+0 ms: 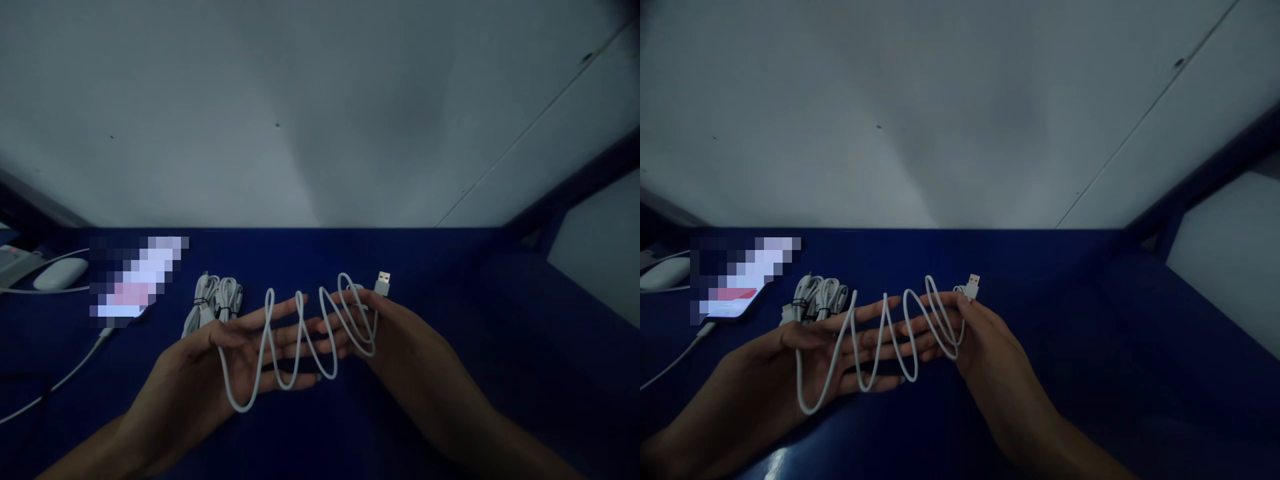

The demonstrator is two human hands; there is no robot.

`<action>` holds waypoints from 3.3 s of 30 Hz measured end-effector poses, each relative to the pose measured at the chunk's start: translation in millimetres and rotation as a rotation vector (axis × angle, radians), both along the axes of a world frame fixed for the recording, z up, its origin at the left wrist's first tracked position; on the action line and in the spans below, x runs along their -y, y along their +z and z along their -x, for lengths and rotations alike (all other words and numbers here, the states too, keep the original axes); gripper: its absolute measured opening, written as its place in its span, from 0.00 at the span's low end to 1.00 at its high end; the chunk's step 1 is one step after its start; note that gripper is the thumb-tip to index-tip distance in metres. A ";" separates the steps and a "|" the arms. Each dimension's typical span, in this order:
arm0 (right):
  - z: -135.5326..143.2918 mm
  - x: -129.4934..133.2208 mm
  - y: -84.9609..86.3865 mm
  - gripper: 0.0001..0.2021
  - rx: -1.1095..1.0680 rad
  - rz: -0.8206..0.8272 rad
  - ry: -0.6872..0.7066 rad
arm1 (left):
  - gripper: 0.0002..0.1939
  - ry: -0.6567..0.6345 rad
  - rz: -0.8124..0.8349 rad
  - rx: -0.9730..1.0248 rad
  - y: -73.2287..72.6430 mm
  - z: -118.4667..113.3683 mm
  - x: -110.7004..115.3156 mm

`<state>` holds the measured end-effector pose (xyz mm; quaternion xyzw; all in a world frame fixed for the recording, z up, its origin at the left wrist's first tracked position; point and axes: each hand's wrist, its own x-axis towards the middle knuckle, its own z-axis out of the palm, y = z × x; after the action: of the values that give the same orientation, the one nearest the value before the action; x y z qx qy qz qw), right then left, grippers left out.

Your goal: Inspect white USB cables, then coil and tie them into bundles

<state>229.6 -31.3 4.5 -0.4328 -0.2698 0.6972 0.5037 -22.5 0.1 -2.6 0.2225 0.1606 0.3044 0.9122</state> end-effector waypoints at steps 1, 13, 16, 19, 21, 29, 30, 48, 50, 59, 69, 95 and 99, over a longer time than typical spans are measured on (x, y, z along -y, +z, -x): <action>-0.3 -0.1 0.1 0.19 0.018 -0.004 0.008 | 0.35 0.003 0.002 -0.009 -0.4 0.8 0.4; -2.4 2.1 -1.4 0.20 0.100 -0.007 -0.004 | 0.32 0.037 -0.026 -0.089 1.2 1.0 1.9; -2.6 1.6 -1.7 0.19 0.088 -0.005 -0.024 | 0.31 0.043 -0.059 -0.108 4.4 -1.5 2.3; -2.0 0.6 -1.9 0.18 0.067 -0.008 -0.030 | 0.31 0.052 -0.052 -0.104 4.8 -2.5 2.1; -1.5 0.4 -1.9 0.18 0.066 -0.009 -0.033 | 0.31 0.048 -0.055 -0.102 5.0 -2.7 1.5; -1.4 1.2 -0.7 0.18 0.070 -0.022 -0.020 | 0.31 0.045 -0.077 -0.111 4.2 0.4 1.1; -1.2 0.9 -0.4 0.18 0.068 -0.027 -0.015 | 0.31 0.045 -0.071 -0.102 3.2 0.8 1.4; -1.0 0.0 -6.9 0.20 0.087 -0.022 0.007 | 0.31 0.062 -0.056 -0.102 2.6 -0.7 3.2; -1.3 0.0 -5.2 0.20 0.089 -0.014 0.028 | 0.30 0.057 -0.051 -0.111 4.9 -1.2 3.4; -5.2 -0.3 -2.3 0.22 0.159 -0.053 0.072 | 0.31 0.044 -0.044 -0.061 7.7 -4.3 2.7; -6.7 -4.1 -2.4 0.19 0.151 -0.101 0.034 | 0.31 0.022 -0.085 -0.057 3.9 -3.0 3.5; -6.8 -0.8 -1.0 0.21 0.185 -0.056 0.057 | 0.31 0.028 -0.070 -0.051 5.5 -4.6 4.7; -6.8 -1.4 -0.4 0.21 0.181 -0.049 0.054 | 0.31 0.036 -0.069 -0.108 7.2 -3.9 5.3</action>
<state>236.4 -29.9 4.1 -0.4741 -0.3429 0.6619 0.4685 -18.6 -5.3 4.6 0.2673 0.2029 0.3134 0.8884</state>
